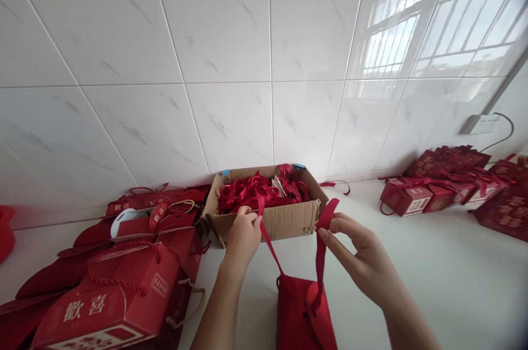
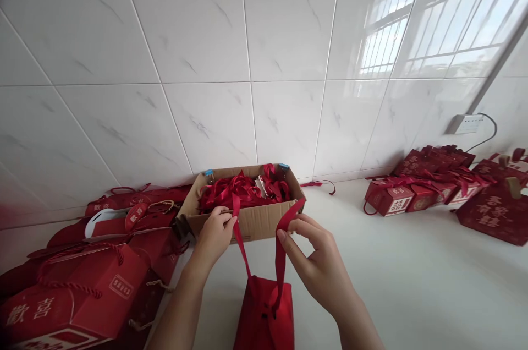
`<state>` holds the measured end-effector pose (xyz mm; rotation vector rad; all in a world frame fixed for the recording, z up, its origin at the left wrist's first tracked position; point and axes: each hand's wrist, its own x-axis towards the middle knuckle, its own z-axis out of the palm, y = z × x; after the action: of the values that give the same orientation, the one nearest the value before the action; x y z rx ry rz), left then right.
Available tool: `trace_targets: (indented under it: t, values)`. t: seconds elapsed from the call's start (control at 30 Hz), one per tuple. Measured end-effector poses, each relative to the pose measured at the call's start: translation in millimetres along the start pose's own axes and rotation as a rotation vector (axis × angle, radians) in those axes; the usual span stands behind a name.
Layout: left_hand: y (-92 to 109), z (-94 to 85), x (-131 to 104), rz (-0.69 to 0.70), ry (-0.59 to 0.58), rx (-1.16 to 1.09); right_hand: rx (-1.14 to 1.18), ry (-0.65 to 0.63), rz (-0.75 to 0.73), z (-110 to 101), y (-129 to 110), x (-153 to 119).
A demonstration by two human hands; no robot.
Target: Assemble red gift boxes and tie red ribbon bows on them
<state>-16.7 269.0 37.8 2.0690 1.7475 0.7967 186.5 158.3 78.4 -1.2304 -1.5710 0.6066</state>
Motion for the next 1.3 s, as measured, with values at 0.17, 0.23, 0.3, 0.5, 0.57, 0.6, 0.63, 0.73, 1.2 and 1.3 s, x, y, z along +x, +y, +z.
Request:
trace_targets:
  t: [0.17, 0.23, 0.3, 0.5, 0.57, 0.6, 0.63, 0.73, 1.2, 1.3]
  values:
    - [4.2, -23.9, -6.9, 0.075, 0.147, -0.128, -0.034, 0.102, 0.017, -0.9, 5.0, 2.6]
    - [7.9, -41.0, -13.9, 0.127, 0.316, -0.239, -0.024, 0.171, 0.042, -3.3, 7.9, 4.3]
    - [12.0, -56.2, -21.7, 0.151, 0.358, -0.318, 0.016, 0.218, 0.073, -5.9, 10.7, 6.8]
    - [21.1, -78.7, -33.4, 0.09, 0.323, -0.406, 0.129, 0.246, 0.119, -9.7, 15.7, 22.6]
    - [22.5, -82.8, -31.0, 0.085, 0.308, -0.367, 0.129, 0.224, 0.103, -9.9, 16.6, 30.6]
    - [23.0, -84.6, -29.1, 0.079, 0.29, -0.344, 0.13, 0.213, 0.093, -10.0, 17.1, 34.7]
    - [23.5, -86.1, -27.1, 0.072, 0.272, -0.331, 0.133, 0.203, 0.081, -10.1, 17.5, 38.6]
    - [25.7, -87.9, -22.3, 0.06, 0.241, -0.38, 0.157, 0.213, 0.038, -9.3, 19.8, 47.9]
    - [26.0, -77.6, -10.3, 0.133, 0.082, -0.576, 0.502, 0.263, 0.035, -1.6, 29.5, 55.6]
    - [26.8, -70.4, -5.0, 0.204, -0.011, -0.601, 0.532, 0.253, 0.04, -2.4, 28.8, 55.3]
